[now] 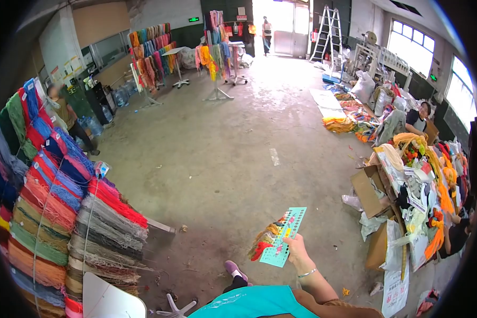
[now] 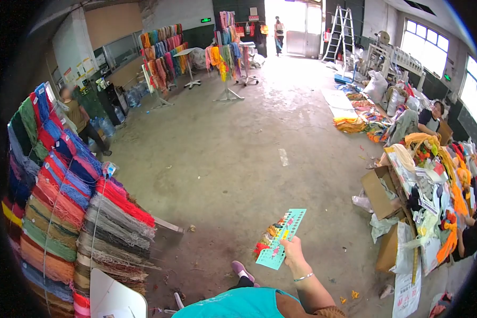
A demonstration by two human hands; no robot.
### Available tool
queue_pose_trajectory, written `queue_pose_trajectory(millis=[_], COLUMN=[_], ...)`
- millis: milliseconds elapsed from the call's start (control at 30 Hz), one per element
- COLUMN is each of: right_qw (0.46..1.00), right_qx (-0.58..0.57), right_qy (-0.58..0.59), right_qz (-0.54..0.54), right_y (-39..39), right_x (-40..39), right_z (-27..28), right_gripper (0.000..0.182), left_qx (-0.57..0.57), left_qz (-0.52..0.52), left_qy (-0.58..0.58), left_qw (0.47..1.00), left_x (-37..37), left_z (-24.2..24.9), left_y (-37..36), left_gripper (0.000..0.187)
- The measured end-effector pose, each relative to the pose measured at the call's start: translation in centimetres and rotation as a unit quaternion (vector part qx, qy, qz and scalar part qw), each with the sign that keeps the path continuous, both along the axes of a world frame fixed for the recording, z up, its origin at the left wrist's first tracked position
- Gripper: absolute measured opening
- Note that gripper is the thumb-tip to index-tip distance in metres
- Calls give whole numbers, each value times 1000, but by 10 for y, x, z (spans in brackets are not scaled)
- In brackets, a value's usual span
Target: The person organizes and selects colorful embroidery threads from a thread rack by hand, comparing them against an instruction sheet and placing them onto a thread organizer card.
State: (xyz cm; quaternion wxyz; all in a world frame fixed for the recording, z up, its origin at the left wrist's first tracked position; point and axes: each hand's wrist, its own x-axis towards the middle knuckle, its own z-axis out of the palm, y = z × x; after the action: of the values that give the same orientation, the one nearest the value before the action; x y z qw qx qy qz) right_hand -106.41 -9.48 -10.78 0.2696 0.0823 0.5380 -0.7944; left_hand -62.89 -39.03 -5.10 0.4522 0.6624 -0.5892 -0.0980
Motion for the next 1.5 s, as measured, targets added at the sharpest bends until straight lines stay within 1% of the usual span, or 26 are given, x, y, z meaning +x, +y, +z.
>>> queue_pose_trajectory(millis=[167, 300, 333, 467, 567, 600, 633, 667, 700, 767, 800, 867, 900, 967, 1000, 1067, 1100, 1133, 1200, 1233, 1300, 1367, 1433, 1467, 1500], right_qw=[1000, 1000, 1000, 999, 997, 997, 997, 997, 997, 996, 997, 997, 997, 997, 997, 998, 997, 998, 998, 997, 998, 998, 998, 998, 998], right_qx=[0, -1, -1, 7, -13, 2, 4, 6, 6, 5, 5, 8, 10, 1, 10, -4, -14, -2, 6, 10, 13, -4, -4, -6, -10], right_qy=[1, 12, 13, 12, 21, 18, 18, 17, 17, 25, 21, 13, 17, 26, 32, 38, 41, 47, 55, 64, 65, 65, 60, 59, 58], right_qz=[4, 22, 24, 43, 68, 70, 80, 78, 75, 81, 81, 76, 75, 71, 64, 59, 58, 50, 37, 39, 22, 12, 2, -4, -8], right_y=[-5, -13, -16, -34, -58, -66, -74, -81, -90, -109, -121, -145, -158, -186, -201, -229, -239, -250, -264, -268, -276, -286, -299, -307, -316], right_x=[-9, -13, -14, -22, -29, -32, -35, -38, -43, -54, -59, -73, -82, -97, -104, -116, -121, -126, -140, -147, -159, -172, -188, -197, -208], right_z=[-10, -7, -6, -12, -9, -7, -5, -3, -4, -9, -8, -9, -11, -11, -7, 4, 9, 12, 14, 15, 17, 21, 22, 21, 19], right_gripper=[32, 33, 33, 34, 34, 34, 34, 34, 35, 35, 35, 35, 35, 36, 35, 35, 35, 34, 34, 33, 32, 32, 32, 33, 33], left_qx=[-23, -44, -44, -154, -227, -197, -214, -232, -229, -211, -276, -285, -205, -170, -121, -117, -68, -66, -28, -80, -109, -98, -114, -61, -66], left_qz=[46, 129, 131, 159, 204, 181, 140, 97, 65, 17, -6, -83, -109, -163, -180, -224, -229, -243, -306, -314, -325, -345, -369, -358, -371], left_qy=[-31, -91, -90, -161, -226, -220, -199, -176, -203, -200, -267, -299, -289, -183, -171, -142, -153, -152, -151, -119, -137, -136, -100, -134, -118], left_qw=[998, 987, 986, 962, 925, 938, 946, 952, 950, 957, 923, 907, 929, 955, 961, 957, 959, 956, 940, 938, 929, 923, 917, 922, 919], left_x=[21, 75, 80, 103, 122, 92, 71, 55, 45, 17, 4, -12, -20, -63, -95, -109, -116, -120, -130, -159, -199, -222, -249, -253, -268], left_z=[3, 7, 10, 19, 22, 39, 46, 46, 42, 37, 34, 20, 15, 36, 73, 56, 52, 40, 19, 32, 58, 59, 62, 50, 54], left_y=[8, 23, 22, 15, 24, 24, 17, 9, -1, -21, -36, -66, -72, -98, -101, -138, -151, -168, -205, -212, -221, -240, -260, -272, -278], left_gripper=[32, 32, 32, 26, 26, 27, 27, 28, 27, 26, 24, 16, 11, 14, 16, 17, 15, 15, 16, 14, 14, 16, 18, 20, 21])
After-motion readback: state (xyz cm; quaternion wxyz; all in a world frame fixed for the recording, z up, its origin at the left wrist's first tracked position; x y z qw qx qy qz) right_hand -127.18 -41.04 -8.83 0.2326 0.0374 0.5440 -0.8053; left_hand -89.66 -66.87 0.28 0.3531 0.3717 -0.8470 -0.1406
